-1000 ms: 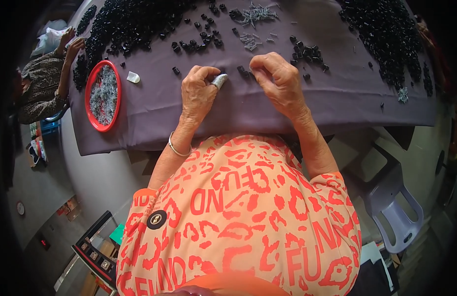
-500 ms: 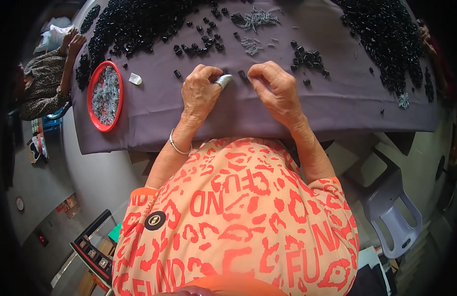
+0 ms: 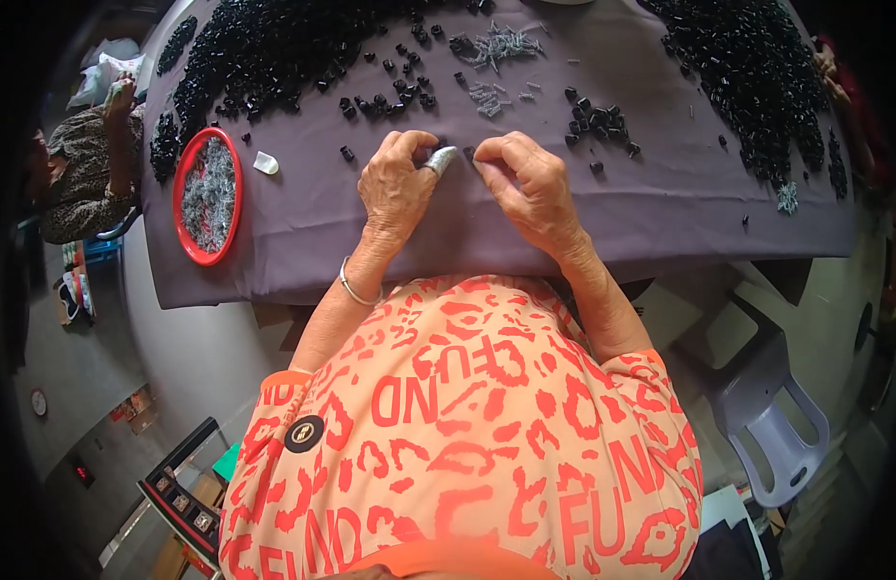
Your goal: The person assembles small components by picking up plastic pieces and inserting metal springs into them by hand.
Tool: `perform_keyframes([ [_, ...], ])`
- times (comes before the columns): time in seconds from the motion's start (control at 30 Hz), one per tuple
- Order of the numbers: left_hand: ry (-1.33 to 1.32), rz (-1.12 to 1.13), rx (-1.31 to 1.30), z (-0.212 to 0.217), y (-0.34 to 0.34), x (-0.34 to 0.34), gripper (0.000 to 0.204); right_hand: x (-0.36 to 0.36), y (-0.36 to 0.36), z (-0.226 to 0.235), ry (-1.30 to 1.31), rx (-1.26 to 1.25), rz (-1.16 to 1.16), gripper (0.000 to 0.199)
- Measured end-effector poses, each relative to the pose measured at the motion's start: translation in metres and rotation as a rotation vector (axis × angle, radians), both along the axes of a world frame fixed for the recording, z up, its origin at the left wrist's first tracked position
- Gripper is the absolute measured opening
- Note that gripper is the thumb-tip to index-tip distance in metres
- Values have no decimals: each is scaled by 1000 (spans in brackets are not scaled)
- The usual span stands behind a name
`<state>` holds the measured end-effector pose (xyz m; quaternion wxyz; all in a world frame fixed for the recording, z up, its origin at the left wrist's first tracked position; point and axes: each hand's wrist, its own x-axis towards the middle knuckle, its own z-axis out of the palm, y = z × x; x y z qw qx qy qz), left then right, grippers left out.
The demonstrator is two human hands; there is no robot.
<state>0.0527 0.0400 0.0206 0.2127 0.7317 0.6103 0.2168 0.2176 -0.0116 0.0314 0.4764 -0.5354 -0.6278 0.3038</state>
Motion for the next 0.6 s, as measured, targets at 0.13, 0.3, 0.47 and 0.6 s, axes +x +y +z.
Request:
perform_keyframes([
  [0.13, 90, 1, 44, 0, 3, 3, 25, 0, -1, 1, 11, -1, -10, 11],
  [0.3, 20, -102, 147, -15, 4, -7, 16, -1, 0, -1, 33, -1, -18, 10],
  [0.47, -605, -28, -441, 2, -5, -28, 19, -6, 2, 1, 53, -17, 7, 10],
  [0.6, -1008, -75, -634, 11, -18, -30, 24, -14, 8, 4, 72, 5, 63, 11],
])
